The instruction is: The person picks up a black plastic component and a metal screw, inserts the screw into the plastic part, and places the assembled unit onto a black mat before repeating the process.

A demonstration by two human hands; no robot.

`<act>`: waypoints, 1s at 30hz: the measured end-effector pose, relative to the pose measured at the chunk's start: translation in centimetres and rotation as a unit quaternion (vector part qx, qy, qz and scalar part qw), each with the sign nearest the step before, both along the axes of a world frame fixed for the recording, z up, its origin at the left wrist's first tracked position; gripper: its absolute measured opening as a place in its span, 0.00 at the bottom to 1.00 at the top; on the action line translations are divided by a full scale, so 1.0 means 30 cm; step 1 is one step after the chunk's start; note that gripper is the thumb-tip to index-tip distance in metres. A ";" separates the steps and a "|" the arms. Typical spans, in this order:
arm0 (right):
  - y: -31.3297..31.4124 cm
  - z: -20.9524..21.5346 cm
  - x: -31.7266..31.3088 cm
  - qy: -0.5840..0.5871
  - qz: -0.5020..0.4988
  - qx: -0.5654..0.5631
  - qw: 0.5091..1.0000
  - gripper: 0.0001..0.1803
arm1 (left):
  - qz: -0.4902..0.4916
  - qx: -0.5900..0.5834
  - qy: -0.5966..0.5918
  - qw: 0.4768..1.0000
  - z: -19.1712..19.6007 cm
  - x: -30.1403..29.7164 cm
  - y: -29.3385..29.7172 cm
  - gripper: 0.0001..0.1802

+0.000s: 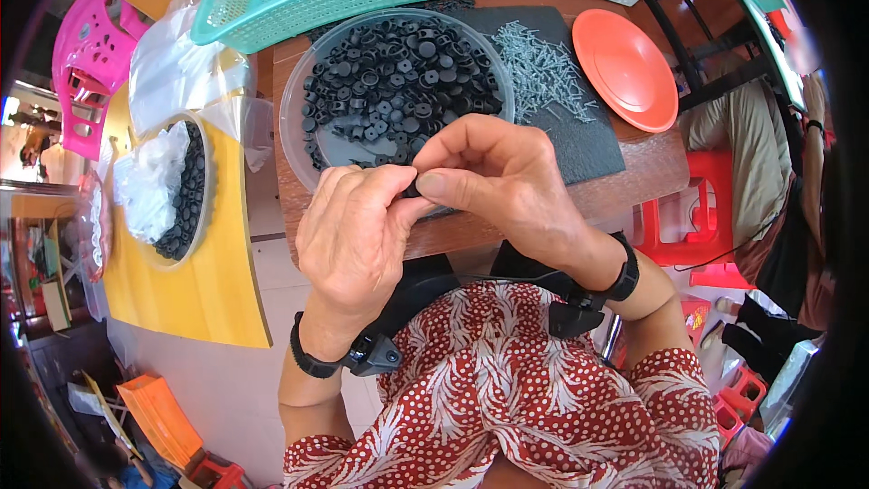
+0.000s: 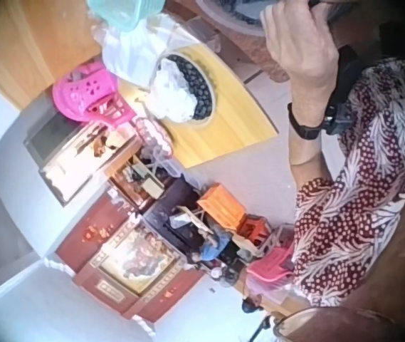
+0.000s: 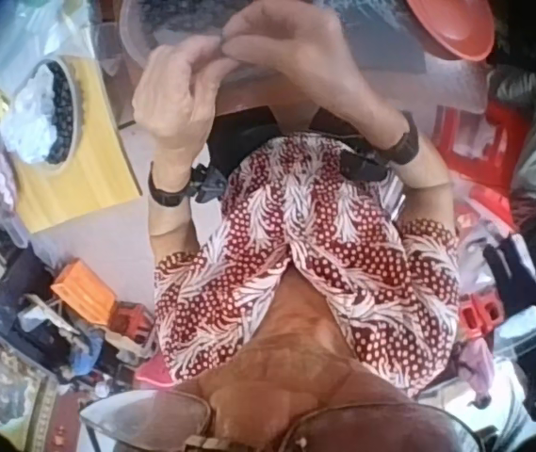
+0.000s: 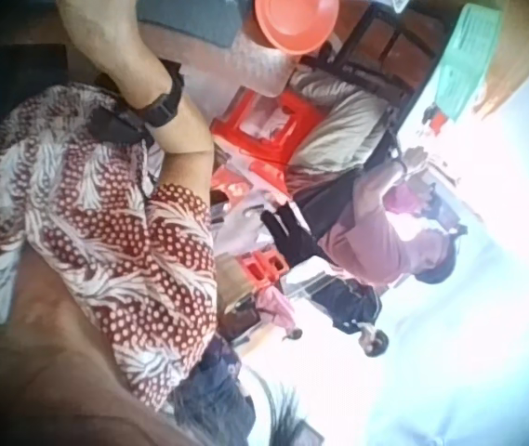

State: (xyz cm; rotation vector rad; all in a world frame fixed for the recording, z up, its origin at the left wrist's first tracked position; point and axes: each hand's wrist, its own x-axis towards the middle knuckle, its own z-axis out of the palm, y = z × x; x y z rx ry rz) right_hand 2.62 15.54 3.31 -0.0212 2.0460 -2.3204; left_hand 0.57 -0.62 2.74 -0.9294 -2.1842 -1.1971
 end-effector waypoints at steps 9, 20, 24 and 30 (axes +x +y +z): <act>0.014 -0.002 0.014 -0.052 -0.013 -0.041 0.998 0.06 | -0.036 0.082 -0.155 0.984 -0.018 0.016 0.015 0.12; 0.001 -0.066 0.027 0.178 -0.095 0.133 0.970 0.07 | -0.072 0.289 -0.478 0.826 -0.032 0.036 0.023 0.12; 0.019 -0.076 0.029 0.236 -0.113 0.205 0.943 0.10 | -0.114 0.308 -0.489 0.808 -0.047 0.029 0.024 0.13; 0.174 -0.103 0.028 0.314 -0.167 0.385 0.852 0.10 | -0.088 0.316 -0.494 0.805 -0.038 0.003 0.027 0.13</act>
